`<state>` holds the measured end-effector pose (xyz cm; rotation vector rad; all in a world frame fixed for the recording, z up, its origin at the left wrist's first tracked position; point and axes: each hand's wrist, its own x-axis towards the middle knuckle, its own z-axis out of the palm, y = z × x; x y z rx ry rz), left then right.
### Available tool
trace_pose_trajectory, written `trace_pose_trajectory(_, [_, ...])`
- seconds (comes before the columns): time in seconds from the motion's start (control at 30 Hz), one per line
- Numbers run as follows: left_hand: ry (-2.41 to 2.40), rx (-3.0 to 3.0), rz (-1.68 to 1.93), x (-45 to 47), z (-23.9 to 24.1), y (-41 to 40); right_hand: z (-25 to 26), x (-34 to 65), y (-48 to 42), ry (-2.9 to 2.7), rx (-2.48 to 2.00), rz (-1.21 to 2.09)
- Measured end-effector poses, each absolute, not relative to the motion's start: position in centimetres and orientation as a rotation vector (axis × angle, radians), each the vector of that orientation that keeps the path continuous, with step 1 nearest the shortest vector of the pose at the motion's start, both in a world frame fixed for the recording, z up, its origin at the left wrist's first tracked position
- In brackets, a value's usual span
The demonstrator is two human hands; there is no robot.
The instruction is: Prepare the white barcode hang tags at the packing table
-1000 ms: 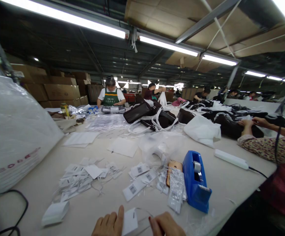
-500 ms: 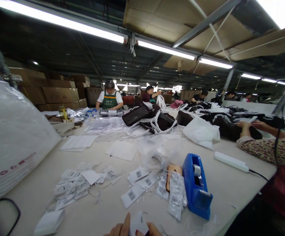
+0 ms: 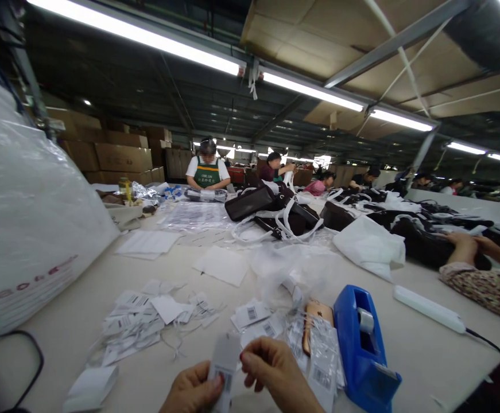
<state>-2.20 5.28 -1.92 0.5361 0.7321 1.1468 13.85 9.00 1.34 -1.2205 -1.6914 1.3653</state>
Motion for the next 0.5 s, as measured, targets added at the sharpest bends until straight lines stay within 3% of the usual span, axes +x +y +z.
trace_pose_trajectory(0.13, [0.898, 0.186, 1.509, -5.5, -1.3, 7.5, 2.7, 12.7, 14.1, -2.007, -1.378, 0.858])
trace_pose_trajectory(0.5, [0.864, 0.163, 1.492, -6.8, -3.0, 9.2, -0.5, 8.9, 23.5, -2.645, -1.633, 0.486])
